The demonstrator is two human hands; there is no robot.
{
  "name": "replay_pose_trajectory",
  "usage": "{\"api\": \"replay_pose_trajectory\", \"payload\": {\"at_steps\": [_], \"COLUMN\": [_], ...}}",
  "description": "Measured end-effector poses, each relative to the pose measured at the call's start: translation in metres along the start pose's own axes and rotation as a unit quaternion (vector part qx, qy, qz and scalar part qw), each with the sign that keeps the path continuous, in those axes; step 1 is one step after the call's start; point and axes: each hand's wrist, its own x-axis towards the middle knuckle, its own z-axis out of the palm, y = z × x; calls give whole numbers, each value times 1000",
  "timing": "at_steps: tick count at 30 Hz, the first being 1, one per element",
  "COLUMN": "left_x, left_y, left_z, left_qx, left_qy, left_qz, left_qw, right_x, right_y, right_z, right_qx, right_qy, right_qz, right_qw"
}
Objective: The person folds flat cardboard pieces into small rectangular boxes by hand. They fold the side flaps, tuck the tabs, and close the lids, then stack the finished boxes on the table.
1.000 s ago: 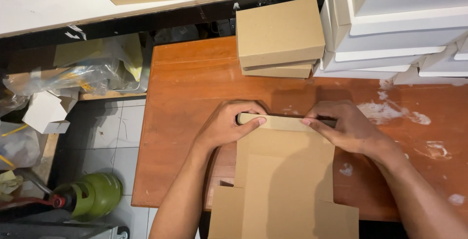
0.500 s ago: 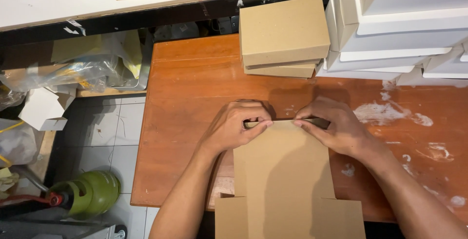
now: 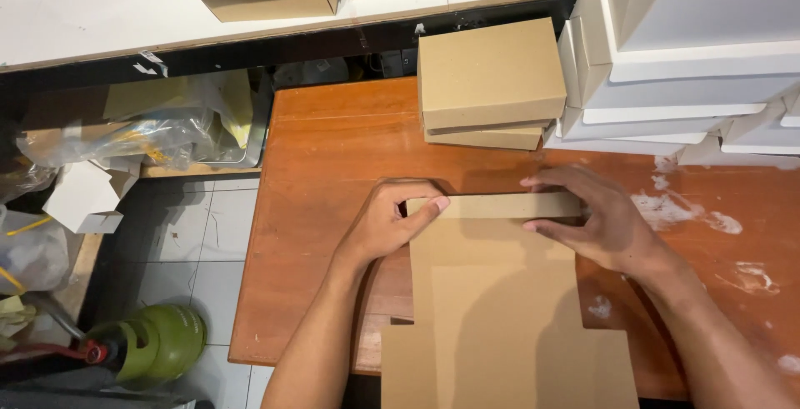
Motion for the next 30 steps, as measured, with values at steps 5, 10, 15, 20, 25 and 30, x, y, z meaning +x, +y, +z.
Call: {"api": "replay_pose_trajectory", "payload": {"at_steps": [5, 10, 15, 20, 25, 30], "left_x": [-2, -1, -3, -3, -5, -2], "left_y": [-4, -24, -19, -18, -67, -44], "left_z": [-1, -1, -4, -1, 10, 7], "left_qx": [-30, -159, -161, -168, -131, -143], "left_qy": [6, 10, -26, -70, -31, -15], "left_qz": [-11, -49, -84, -54, -78, -85], "left_qw": [999, 986, 983, 982, 988, 986], "right_x": [-2, 3, 4, 0, 3, 3], "right_y": [5, -22, -23, 2, -16, -12], "right_z": [-4, -10, -11, -2, 5, 6], "right_qx": [-9, 65, 109, 123, 230, 216], "right_qy": [-1, 25, 6, -20, 10, 12], "right_qz": [-29, 157, 264, 242, 200, 185], "right_qw": [1000, 985, 958, 962, 952, 959]}}
